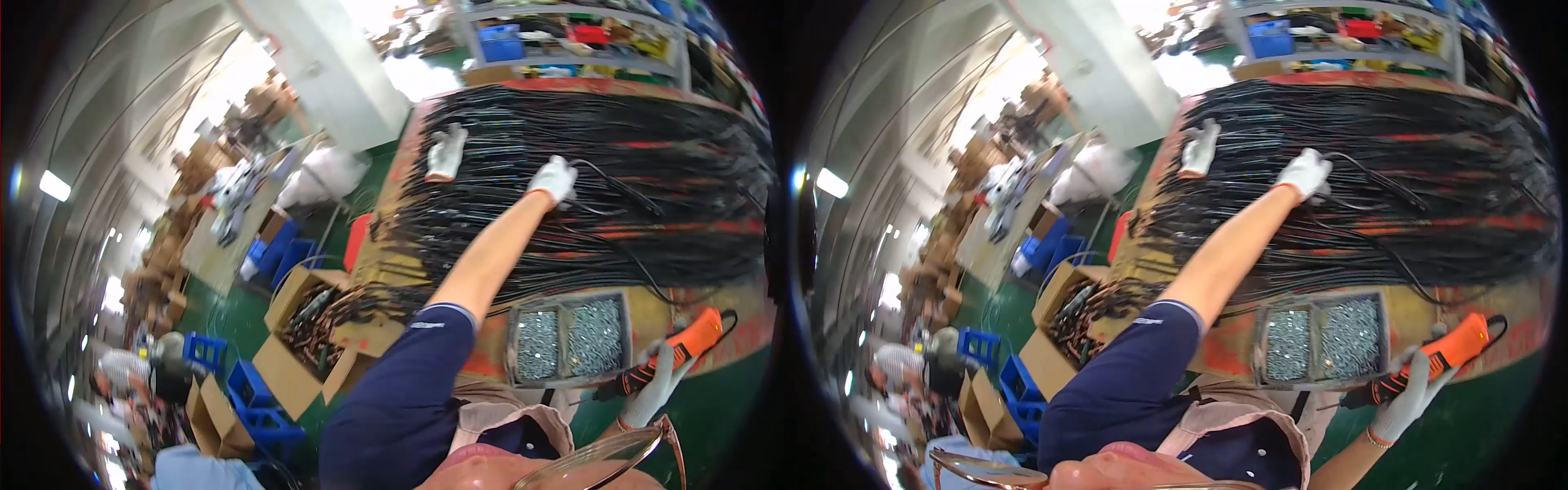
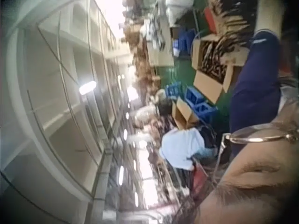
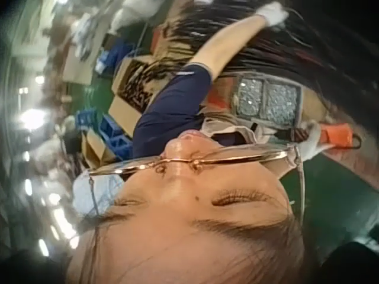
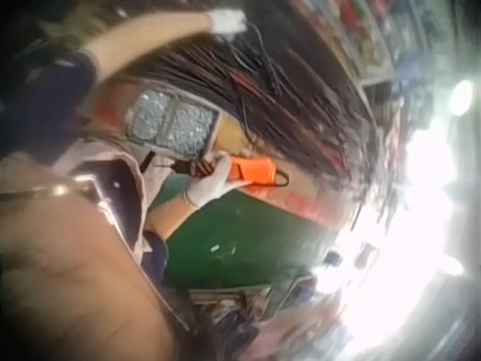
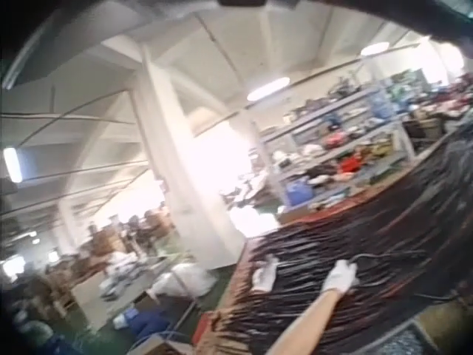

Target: The person attaches plastic housings to wire harnesses by driving screws into them with an electric screwdriver.

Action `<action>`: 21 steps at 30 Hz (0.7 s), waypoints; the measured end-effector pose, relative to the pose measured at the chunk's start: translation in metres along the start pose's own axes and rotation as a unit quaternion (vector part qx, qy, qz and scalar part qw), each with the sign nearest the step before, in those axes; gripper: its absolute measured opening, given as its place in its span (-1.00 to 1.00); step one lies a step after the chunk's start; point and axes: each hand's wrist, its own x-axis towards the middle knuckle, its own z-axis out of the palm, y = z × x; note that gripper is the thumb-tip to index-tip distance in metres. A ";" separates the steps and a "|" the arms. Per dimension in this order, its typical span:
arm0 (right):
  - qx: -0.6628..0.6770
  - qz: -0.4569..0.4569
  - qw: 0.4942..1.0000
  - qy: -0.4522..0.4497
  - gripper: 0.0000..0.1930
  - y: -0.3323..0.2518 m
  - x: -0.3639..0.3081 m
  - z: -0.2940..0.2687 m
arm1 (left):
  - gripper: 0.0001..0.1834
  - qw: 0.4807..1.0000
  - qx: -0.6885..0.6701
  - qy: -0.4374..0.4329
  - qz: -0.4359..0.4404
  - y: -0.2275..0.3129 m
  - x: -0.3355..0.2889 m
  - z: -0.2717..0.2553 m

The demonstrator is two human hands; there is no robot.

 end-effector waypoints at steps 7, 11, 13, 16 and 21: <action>-0.037 -0.004 0.997 -0.063 -0.40 -0.001 -0.002 0.010 | -0.68 0.979 0.174 0.062 0.085 0.001 -0.003 -0.007; -0.100 0.008 0.994 0.030 -0.41 0.005 -0.004 0.002 | -0.75 0.897 -0.402 -0.185 0.011 0.019 0.022 0.006; -0.143 0.069 0.987 0.003 -0.42 -0.005 -0.004 0.020 | -0.71 0.899 0.231 -0.065 0.367 -0.019 0.038 0.009; -0.122 0.055 0.988 -0.072 -0.20 -0.001 0.004 0.027 | -0.56 0.919 0.356 0.100 0.138 -0.010 -0.016 -0.010; -0.192 0.091 0.959 -0.187 -0.03 0.009 0.012 0.049 | -0.22 0.894 0.367 0.044 0.254 -0.061 -0.068 0.010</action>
